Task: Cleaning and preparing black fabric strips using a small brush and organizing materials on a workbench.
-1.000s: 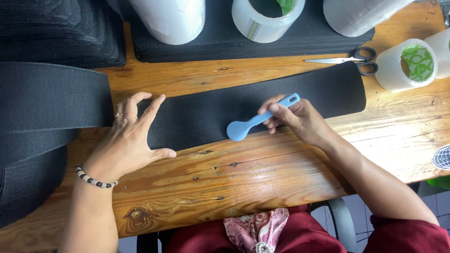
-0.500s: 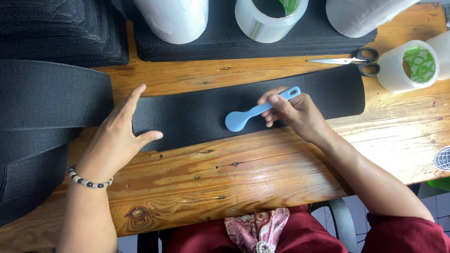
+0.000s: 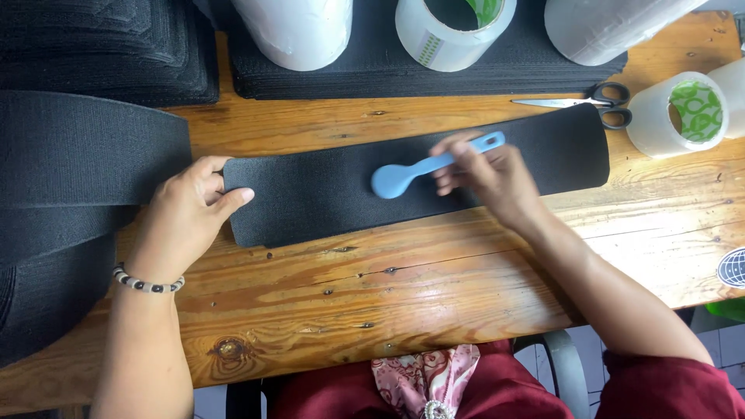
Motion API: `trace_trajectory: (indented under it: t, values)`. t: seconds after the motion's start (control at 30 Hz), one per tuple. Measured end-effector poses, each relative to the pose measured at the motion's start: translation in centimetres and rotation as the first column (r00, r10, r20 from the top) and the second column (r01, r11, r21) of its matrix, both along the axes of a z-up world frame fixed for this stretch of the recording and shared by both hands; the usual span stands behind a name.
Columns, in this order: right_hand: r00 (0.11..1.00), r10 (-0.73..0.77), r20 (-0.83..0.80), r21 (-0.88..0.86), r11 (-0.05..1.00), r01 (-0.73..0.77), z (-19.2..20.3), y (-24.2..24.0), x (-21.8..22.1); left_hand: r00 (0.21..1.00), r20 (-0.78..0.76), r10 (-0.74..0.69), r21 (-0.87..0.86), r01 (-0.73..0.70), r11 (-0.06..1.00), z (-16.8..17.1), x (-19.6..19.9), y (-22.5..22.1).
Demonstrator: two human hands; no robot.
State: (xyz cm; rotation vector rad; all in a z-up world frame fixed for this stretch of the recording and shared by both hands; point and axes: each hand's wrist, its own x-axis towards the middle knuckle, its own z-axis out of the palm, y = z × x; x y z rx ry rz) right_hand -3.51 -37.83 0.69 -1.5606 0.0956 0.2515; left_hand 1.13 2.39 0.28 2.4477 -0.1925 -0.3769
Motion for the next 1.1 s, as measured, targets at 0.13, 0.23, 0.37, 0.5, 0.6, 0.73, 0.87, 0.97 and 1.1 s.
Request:
trace_trajectory:
  t: [0.13,0.23,0.37,0.5,0.6,0.73,0.87,0.97,1.1]
  values:
    - [0.995,0.084,0.045,0.01,0.996,-0.084,-0.4,1.2,0.7,0.998,-0.056,0.004,-0.074,-0.008,0.997,-0.6,0.2,0.5]
    - [0.987,0.014,0.157,0.037,0.999,-0.02,-0.5,-0.7,1.7,0.997,-0.071,0.032,-0.035,-0.034,0.999,-1.1,0.2,0.9]
    - [0.986,-0.145,0.086,-0.075,0.986,0.152,0.1,-1.3,2.7,0.997,-0.067,0.039,0.02,-0.038,0.999,-0.3,0.2,0.5]
    - [0.995,-0.052,0.08,0.014,0.999,0.051,-0.6,2.1,2.8,0.999,-0.037,-0.004,0.021,0.005,1.0,-0.2,0.2,0.6]
    - [0.995,0.037,0.097,0.053,0.998,-0.043,-0.8,5.6,3.7,0.999,-0.045,0.009,-0.022,-0.01,1.0,-0.6,0.2,0.7]
    - [0.987,0.099,0.124,0.016,0.995,-0.101,-1.1,5.5,4.6,1.0,-0.025,-0.001,0.024,0.001,1.0,-0.9,0.2,0.8]
    - [0.983,-0.038,0.182,-0.046,0.998,0.047,-1.4,1.2,4.2,0.993,-0.076,0.093,-0.106,-0.101,0.989,-1.2,0.2,1.0]
    - [0.982,-0.121,0.147,-0.081,0.988,0.134,-1.3,-2.4,3.3,0.994,-0.067,0.086,-0.104,-0.093,0.99,-1.2,0.2,0.8]
    - [0.971,-0.193,0.144,-0.091,0.974,0.207,-1.5,-5.2,2.4,0.994,-0.065,0.085,-0.107,-0.091,0.99,-1.7,0.3,1.1]
